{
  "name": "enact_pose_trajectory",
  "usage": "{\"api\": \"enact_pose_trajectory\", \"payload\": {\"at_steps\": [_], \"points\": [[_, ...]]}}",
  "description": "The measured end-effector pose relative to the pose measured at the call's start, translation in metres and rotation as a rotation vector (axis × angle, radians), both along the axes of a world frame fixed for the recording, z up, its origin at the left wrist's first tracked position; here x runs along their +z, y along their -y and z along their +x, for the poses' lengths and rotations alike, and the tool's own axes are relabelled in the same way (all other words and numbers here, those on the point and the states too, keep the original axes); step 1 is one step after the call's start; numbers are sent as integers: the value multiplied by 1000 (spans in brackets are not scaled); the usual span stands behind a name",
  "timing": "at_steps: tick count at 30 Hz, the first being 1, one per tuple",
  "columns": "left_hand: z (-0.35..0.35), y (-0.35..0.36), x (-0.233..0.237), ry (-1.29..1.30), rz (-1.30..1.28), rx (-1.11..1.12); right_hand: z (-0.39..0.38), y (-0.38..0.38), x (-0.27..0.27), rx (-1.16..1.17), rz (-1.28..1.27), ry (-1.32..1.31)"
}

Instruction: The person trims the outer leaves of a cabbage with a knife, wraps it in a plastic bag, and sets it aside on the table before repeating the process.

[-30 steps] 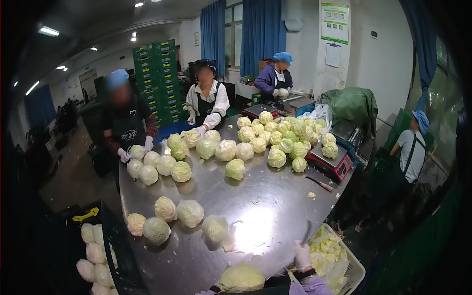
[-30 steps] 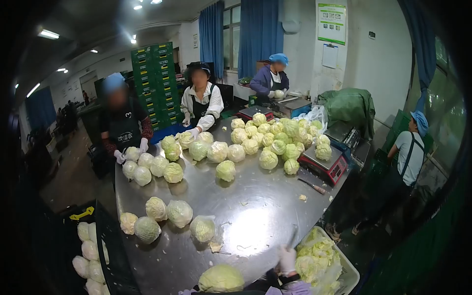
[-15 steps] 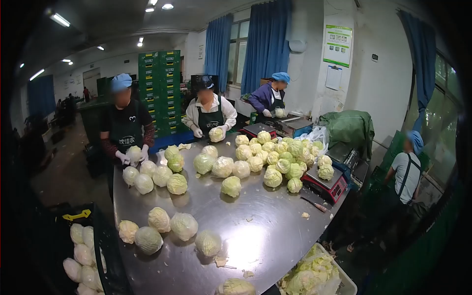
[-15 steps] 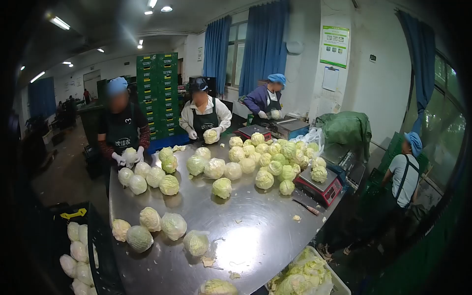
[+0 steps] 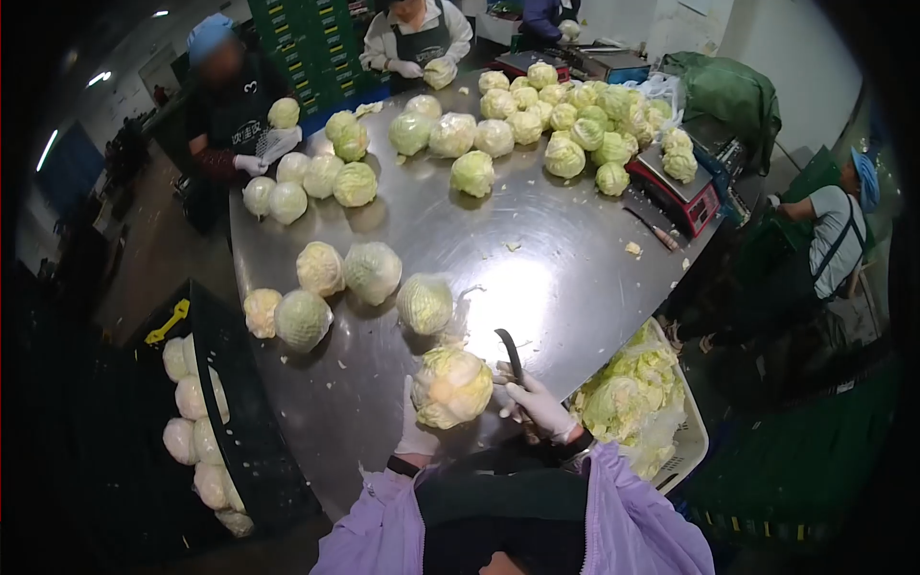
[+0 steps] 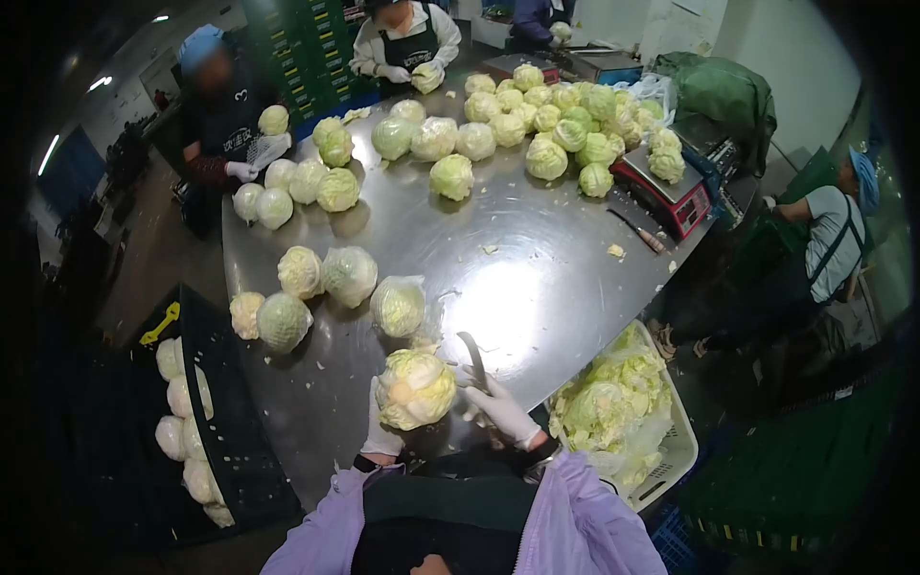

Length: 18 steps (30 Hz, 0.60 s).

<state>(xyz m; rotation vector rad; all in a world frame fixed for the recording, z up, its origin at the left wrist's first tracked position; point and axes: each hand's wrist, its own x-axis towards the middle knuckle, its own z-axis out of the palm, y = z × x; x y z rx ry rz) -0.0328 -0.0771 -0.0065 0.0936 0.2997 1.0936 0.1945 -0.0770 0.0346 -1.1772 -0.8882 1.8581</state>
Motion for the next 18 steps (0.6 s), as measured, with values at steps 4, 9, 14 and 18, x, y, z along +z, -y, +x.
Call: {"api": "enact_pose_trajectory", "payload": {"at_steps": [4,9,14,18], "points": [[3,15,31,-288,-157,39,-27,-2,-34,96,-79,-7],[-14,35,-21,-972,-124,-99,-21,3,-67,165,-168,-6],[-33,18,-44,-1574,449,24,5,4,-107,227,-174,66],[-18,3,57,-1337,766,-138,9,13,-70,168,-128,20]]}}
